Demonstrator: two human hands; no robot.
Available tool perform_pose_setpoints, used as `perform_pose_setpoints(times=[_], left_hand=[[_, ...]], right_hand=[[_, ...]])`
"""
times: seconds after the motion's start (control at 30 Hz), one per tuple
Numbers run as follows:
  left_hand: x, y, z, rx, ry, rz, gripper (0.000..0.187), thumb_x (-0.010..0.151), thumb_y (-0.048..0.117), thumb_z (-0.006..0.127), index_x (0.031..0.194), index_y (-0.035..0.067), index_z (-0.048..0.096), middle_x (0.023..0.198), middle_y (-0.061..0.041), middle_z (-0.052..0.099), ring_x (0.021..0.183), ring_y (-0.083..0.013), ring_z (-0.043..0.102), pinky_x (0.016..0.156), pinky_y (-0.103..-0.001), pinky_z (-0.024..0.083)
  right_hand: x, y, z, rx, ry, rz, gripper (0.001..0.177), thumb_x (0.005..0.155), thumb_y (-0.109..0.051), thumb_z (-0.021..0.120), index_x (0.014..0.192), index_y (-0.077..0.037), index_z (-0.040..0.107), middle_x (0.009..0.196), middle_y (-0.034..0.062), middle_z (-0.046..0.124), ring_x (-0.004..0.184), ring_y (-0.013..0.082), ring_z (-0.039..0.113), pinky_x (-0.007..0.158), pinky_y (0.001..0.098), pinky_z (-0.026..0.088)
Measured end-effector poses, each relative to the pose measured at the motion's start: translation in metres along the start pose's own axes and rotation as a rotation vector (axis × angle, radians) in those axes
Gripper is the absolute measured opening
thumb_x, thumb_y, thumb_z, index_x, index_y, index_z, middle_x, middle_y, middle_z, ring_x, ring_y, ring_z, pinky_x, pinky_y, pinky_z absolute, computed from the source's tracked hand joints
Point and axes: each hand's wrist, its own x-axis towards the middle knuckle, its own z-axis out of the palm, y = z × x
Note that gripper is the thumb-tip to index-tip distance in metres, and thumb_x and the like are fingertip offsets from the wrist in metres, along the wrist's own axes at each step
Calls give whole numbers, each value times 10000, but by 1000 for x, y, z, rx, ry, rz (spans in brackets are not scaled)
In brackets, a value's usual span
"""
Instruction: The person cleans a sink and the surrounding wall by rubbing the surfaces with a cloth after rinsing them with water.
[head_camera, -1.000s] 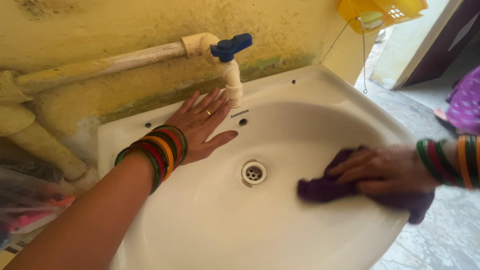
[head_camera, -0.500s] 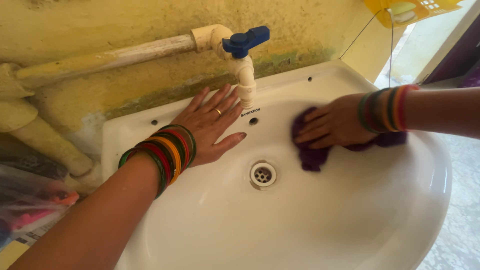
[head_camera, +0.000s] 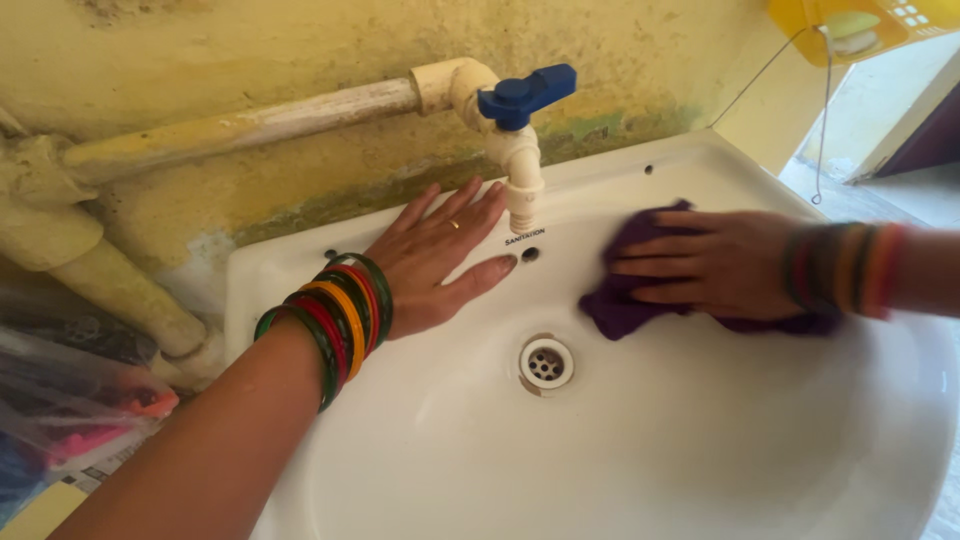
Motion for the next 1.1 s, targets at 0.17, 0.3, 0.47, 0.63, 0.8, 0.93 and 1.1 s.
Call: perform_pose_setpoints(times=[0.17, 0.3, 0.47, 0.63, 0.8, 0.93, 1.1], left_hand=[[-1, -2, -4, -214, 23, -43, 811, 1016, 596, 245, 1635, 99, 78, 1692, -199, 129, 1590, -257, 58, 1251, -446, -14], [-1, -3, -4, -281, 40, -27, 810, 1015, 589, 280, 1636, 105, 90, 1699, -203, 164, 1599, -262, 87, 1256, -451, 3], [0, -5, 0, -235, 19, -33, 800, 1017, 577, 285, 1637, 122, 62, 1695, -208, 138, 1586, -269, 73, 1237, -465, -8], [-1, -8, 3, -200, 48, 15, 777, 1030, 544, 291, 1643, 121, 71, 1698, -212, 156, 1599, -282, 74, 1243, -474, -6], [2, -11, 5, -177, 72, 6, 776, 1032, 531, 296, 1656, 125, 79, 1694, -212, 192, 1605, -275, 117, 1268, -474, 14], [3, -10, 3, -183, 64, 19, 759, 1044, 523, 299, 1640, 111, 73, 1694, -218, 173, 1590, -281, 113, 1249, -478, 13], [2, -10, 5, -150, 71, 10, 745, 1037, 501, 273, 1648, 112, 97, 1694, -199, 208, 1600, -266, 132, 1264, -477, 27]], right_hand=[[-17, -27, 23, 93, 665, 146, 622, 964, -369, 485, 1543, -187, 345, 1664, 83, 288, 1539, 209, 227, 1221, 488, 168], [14, -23, 13, 20, 438, 230, 683, 938, -389, 459, 1581, -189, 342, 1671, 105, 249, 1529, 241, 210, 1206, 534, 170], [73, -13, 10, -186, 212, 201, 689, 885, -389, 501, 1551, -277, 368, 1682, 59, 252, 1534, 233, 231, 1155, 505, 186], [135, -27, 18, 1, 429, 105, 622, 930, -486, 518, 1511, -291, 412, 1641, 12, 315, 1454, 247, 298, 1201, 536, 186], [191, -54, -5, 80, 621, -31, 581, 965, -448, 504, 1531, -357, 405, 1635, -4, 317, 1489, 248, 296, 1211, 534, 191], [210, -65, -34, -96, 786, -244, 569, 1033, -265, 433, 1583, -396, 374, 1693, -84, 287, 1560, 133, 287, 1293, 455, 207], [188, -33, -30, -151, 771, -197, 626, 987, -184, 431, 1581, -377, 386, 1686, -88, 313, 1534, 163, 322, 1280, 438, 207]])
